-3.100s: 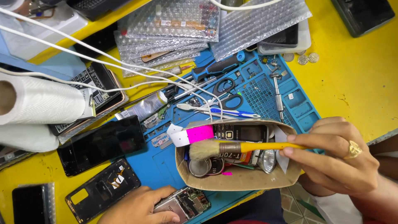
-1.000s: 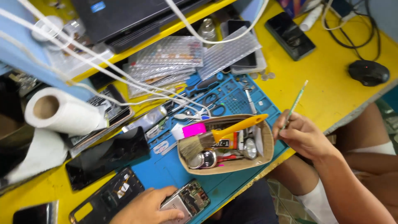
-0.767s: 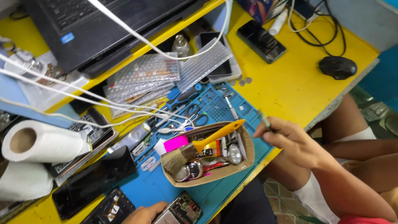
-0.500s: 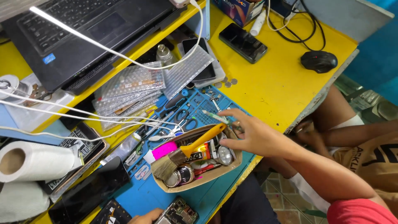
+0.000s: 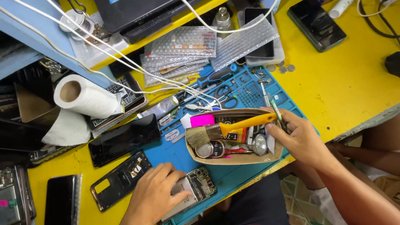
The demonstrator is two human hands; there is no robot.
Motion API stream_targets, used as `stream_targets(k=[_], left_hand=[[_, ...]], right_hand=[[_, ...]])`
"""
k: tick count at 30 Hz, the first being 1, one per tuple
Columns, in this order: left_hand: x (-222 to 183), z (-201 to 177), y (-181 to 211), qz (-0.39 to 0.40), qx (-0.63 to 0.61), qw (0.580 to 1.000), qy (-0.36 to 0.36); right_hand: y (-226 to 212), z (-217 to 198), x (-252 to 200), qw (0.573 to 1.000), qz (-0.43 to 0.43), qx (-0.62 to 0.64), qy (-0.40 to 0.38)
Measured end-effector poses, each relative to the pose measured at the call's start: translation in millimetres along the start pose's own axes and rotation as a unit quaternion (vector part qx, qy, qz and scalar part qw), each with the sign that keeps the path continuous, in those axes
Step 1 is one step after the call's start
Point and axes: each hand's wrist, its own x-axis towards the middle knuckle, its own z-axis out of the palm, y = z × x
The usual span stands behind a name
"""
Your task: The person disassembles a smartphone, removes the battery, and uses a tool to manipulate internal components. They then reassemble the phone, connect a charging cable, and test the device before placing it back on the workbench.
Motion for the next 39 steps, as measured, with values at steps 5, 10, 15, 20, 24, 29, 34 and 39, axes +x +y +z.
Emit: stream_targets(k=[5,10,15,20,24,29,34,39], left_hand=[[23.8,-55.0,58.9,0.147,0.011,0.960,0.237],[87.1,-77.0,107.0,0.228,0.104,0.923,0.292],[127.3,-56.2,121.7,0.107,0.386,0.908,0.123],[131.2,-56.4,119.1,0.127,0.367,0.912,0.131],[135.3,-62.1,117.6,0.133,0.309,0.935,0.112],[134.8,-78.5,96.0,0.167,0.151,0.965,0.136],[132.1,-108.2,85.9,0.153,-0.084,0.979,0.110],[118.3,-127.0,83.5,0.032,-0.349,0.932,0.090]], right_hand=[[15.1,0.2,3.6,0.996,-0.046,0.072,0.000],[26.9,-2.1,2.3,0.989,-0.105,0.106,0.001],[44.5,-8.8,-0.2,0.975,-0.124,0.183,0.018],[59.8,-10.0,2.3,0.969,-0.119,0.216,0.023],[66.6,-4.5,10.0,0.937,-0.170,0.306,0.001],[72.7,-6.1,11.1,0.931,-0.173,0.318,0.037],[70.1,-14.4,8.6,0.928,-0.175,0.324,0.053],[52.0,-35.5,-10.9,0.980,-0.151,0.106,0.070]])
